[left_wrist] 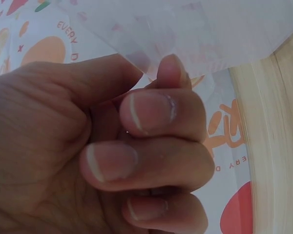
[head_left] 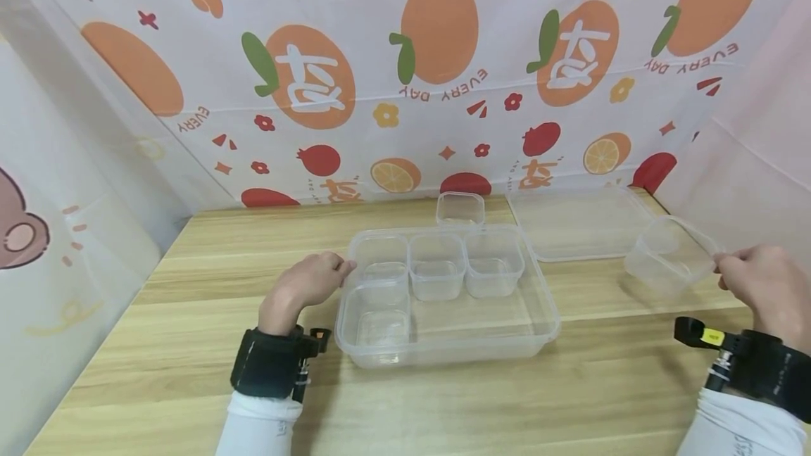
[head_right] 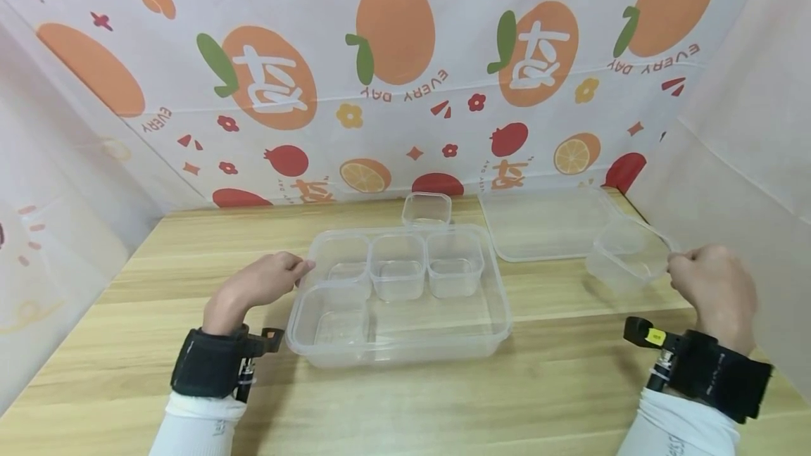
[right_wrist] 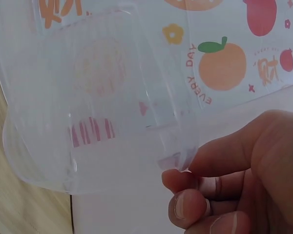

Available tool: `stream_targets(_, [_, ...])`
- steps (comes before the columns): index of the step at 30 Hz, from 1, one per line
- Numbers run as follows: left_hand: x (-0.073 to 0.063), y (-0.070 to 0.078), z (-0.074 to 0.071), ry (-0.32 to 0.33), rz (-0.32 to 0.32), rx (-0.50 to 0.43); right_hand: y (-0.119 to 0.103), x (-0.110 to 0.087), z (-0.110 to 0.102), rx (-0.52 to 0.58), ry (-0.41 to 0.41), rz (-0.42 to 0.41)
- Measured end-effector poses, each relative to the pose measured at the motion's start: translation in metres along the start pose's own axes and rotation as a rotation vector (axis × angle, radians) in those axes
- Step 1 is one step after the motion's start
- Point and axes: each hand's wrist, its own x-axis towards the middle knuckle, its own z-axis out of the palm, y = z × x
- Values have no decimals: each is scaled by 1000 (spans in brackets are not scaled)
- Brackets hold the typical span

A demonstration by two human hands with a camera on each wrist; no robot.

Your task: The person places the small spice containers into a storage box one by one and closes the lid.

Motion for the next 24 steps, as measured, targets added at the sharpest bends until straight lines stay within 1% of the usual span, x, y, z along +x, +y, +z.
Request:
stream_targets(3, [-1,0,0,-5,-6,-2,-1,0,1,3,-4,-3])
stream_targets(13, [1,-2,0,0,11,-19,-10,-1,1,0,8,-23])
stream_targets(20, [-1,-1,0,3,18,-15,-17,-5,1,-35,48,-74])
stream_targets(24, [0,-1,0,2,19,-12,-20,-6,0,-35,54,-84])
